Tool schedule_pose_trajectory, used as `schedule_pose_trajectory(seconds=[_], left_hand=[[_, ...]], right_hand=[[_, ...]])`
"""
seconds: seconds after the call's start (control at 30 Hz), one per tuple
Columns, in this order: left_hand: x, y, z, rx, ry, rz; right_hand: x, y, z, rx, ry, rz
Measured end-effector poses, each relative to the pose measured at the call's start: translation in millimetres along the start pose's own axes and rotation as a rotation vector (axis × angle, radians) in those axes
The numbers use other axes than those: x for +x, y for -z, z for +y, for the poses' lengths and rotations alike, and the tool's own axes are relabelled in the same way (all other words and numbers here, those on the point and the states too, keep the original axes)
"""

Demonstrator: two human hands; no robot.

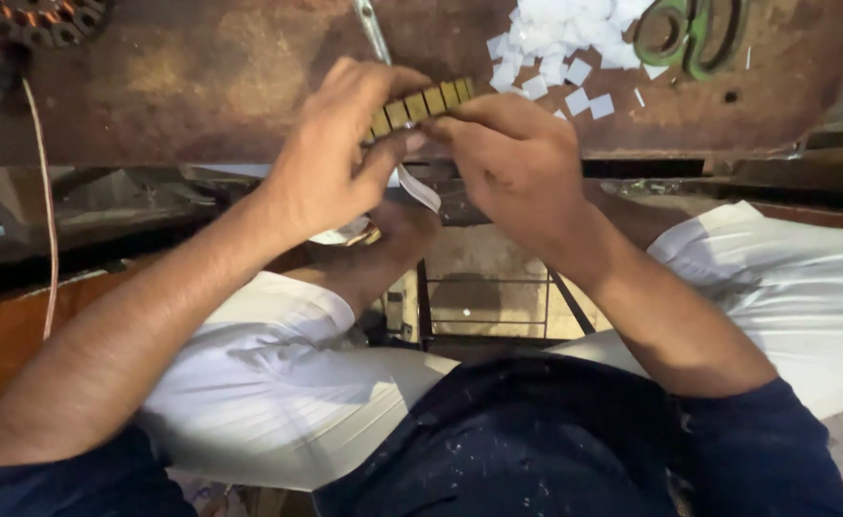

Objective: The person inserts small white paper pieces into the slots of a circular stator core with copper windings. The person handles multiple stator cores, placing finished ones on the table and picking up new ones to continue the process.

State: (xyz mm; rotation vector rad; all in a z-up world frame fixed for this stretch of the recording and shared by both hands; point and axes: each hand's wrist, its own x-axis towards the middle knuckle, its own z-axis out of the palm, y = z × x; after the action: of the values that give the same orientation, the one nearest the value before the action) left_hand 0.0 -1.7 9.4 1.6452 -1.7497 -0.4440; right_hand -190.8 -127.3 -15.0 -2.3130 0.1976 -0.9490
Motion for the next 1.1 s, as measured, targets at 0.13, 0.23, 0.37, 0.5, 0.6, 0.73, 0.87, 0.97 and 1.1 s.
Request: schedule_pose_trajectory(seconds=[0.13, 0.23, 0.37, 0.5, 0.6, 0.73, 0.87, 0.97, 1.1], left_hand=[[-8, -4, -1, -0.036, -0.035, 0.015], [-5, 0, -7, -0.057, -0.098, -0.004], [-17, 0, -19, 0.156, -0.317, -0.081], [-30, -5, -28, 0.191, -0.331, -0.024], [-36, -16, -26, 0.204, -0.311, 0.047], [-38, -28, -20, 0.216, -0.251, 0.113], [-22, -21, -11, 0.119, -0.103, 0.129], [-10, -11, -5, -0.035, -0.055, 0.112], [-8, -5, -4, 0.011, -0.016, 0.088]], right_hand=[[-13, -6, 2, -0.126, 0.005, 0.011], [-18, -11, 8, -0.142, -0.012, 0.152], [-33, -18, 19, 0.299, -0.281, 0.070], [-50, -30, 20, 0.380, -0.281, 0.004], [-57, -39, 18, 0.277, -0.175, 0.062], [-62, -50, 13, 0.267, -0.210, 0.137], [-47, -54, 9, 0.309, -0.297, 0.217], [-33, -61, 15, 0.300, -0.241, 0.359], [-32, -65, 22, -0.026, 0.024, 0.290]])
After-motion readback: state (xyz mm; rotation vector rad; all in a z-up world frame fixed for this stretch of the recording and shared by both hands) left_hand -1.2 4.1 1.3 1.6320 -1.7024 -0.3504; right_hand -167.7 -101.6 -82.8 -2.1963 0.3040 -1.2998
